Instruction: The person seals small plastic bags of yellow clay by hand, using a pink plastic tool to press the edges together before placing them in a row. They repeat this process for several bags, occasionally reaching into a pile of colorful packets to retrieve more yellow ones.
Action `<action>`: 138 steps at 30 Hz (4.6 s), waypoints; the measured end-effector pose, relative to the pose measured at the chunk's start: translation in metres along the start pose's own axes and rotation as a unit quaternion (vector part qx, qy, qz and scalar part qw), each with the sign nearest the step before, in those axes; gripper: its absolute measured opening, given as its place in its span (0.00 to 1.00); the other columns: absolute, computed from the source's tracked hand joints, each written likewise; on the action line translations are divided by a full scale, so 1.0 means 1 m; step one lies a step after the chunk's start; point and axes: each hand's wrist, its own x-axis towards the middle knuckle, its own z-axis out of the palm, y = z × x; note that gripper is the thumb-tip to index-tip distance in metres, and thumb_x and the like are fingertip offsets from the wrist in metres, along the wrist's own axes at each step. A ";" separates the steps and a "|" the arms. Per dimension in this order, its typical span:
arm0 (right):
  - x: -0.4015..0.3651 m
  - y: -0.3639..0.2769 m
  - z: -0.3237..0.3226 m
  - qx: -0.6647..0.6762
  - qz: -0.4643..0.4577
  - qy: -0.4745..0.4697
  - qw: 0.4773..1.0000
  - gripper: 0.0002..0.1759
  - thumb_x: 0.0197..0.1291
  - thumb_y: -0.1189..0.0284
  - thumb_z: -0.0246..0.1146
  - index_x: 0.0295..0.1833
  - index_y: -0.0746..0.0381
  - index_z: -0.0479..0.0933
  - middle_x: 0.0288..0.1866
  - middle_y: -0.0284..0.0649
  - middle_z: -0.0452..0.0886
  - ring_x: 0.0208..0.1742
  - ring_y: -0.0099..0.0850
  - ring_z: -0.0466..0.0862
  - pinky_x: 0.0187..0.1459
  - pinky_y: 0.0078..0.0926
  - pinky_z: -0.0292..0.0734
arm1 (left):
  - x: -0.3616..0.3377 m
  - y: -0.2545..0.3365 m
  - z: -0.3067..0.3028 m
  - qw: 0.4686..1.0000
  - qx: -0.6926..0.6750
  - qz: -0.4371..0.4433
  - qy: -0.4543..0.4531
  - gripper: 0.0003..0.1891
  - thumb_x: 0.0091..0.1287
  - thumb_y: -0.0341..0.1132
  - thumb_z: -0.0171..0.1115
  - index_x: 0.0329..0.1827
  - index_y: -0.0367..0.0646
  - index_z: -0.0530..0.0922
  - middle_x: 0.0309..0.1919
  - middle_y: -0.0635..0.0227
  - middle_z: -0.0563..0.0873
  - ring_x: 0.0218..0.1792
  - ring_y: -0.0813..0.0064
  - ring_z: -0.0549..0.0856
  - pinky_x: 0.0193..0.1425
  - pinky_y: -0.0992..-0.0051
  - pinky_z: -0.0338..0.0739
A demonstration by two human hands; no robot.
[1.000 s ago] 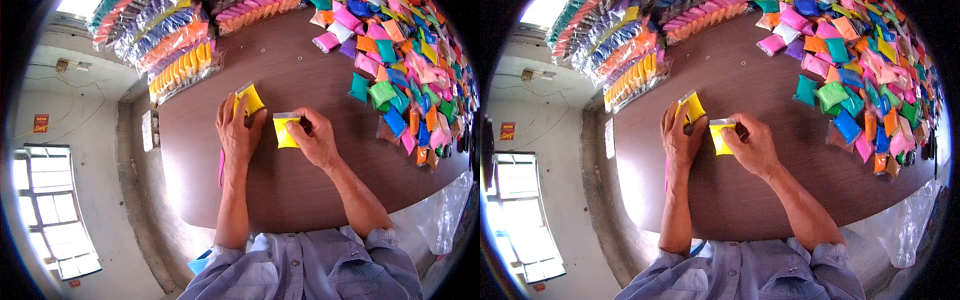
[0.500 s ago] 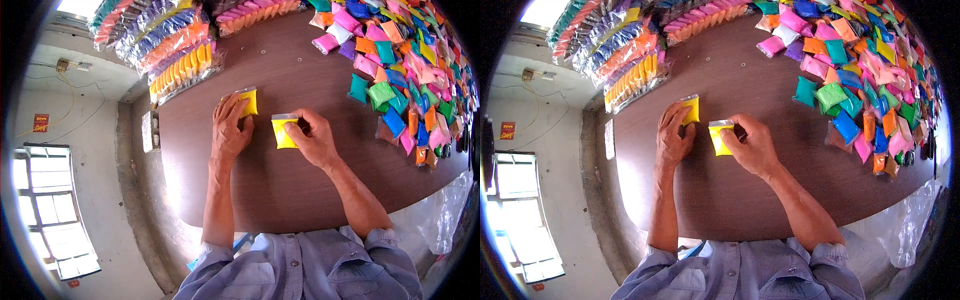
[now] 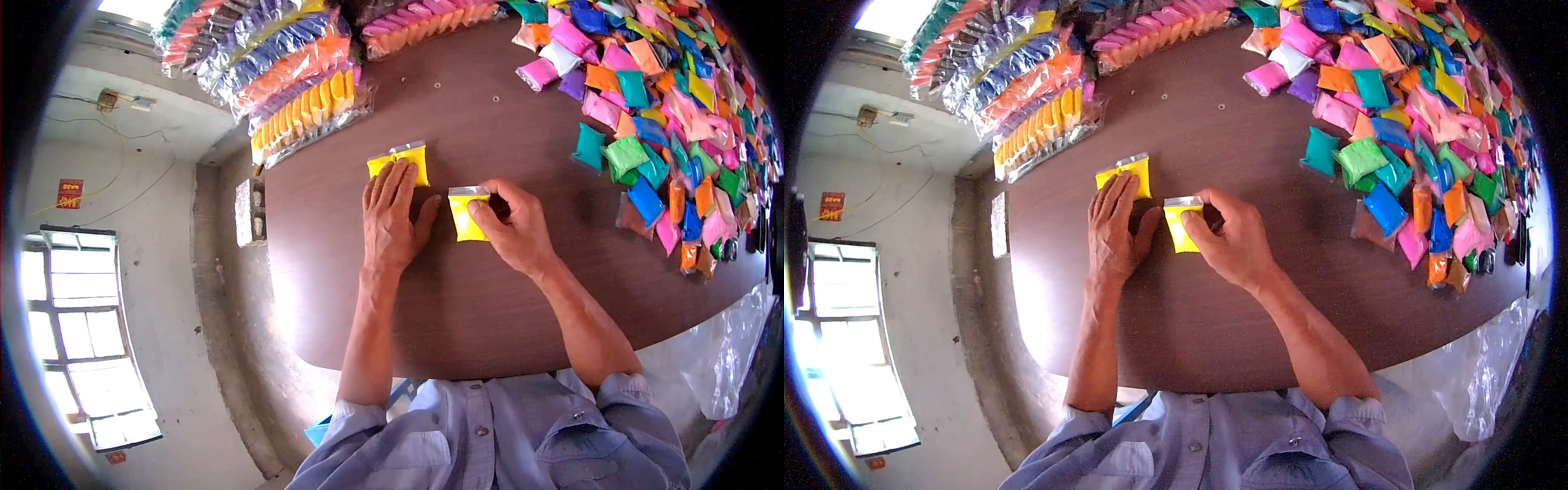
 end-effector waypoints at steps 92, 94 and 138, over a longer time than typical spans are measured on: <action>-0.001 0.004 -0.008 -0.051 -0.054 -0.091 0.993 0.16 0.70 0.65 0.68 0.52 0.67 0.81 0.37 0.51 0.87 0.35 0.36 0.88 0.39 0.36 0.82 | -0.029 0.054 0.001 0.831 -0.465 -0.304 0.015 0.12 0.74 0.36 0.72 0.47 0.34 0.87 0.32 0.78 0.86 0.37 0.88 0.78 0.41 0.81 0.74; -0.004 0.004 -0.003 -0.055 -0.064 -0.077 0.993 0.15 0.70 0.65 0.68 0.52 0.67 0.81 0.37 0.51 0.87 0.36 0.36 0.88 0.39 0.35 0.82 | -0.035 0.045 0.006 0.825 -0.477 -0.303 0.013 0.12 0.74 0.36 0.72 0.47 0.34 0.87 0.33 0.78 0.86 0.37 0.88 0.78 0.41 0.80 0.74; -0.007 0.005 0.003 0.062 0.002 0.056 0.997 0.13 0.78 0.66 0.63 0.55 0.66 0.82 0.36 0.23 0.78 0.35 0.13 0.72 0.36 0.15 0.68 | 0.007 0.049 0.019 0.833 -0.525 -0.177 -0.015 0.11 0.71 0.33 0.71 0.47 0.34 0.85 0.30 0.65 0.89 0.31 0.80 0.84 0.35 0.73 0.78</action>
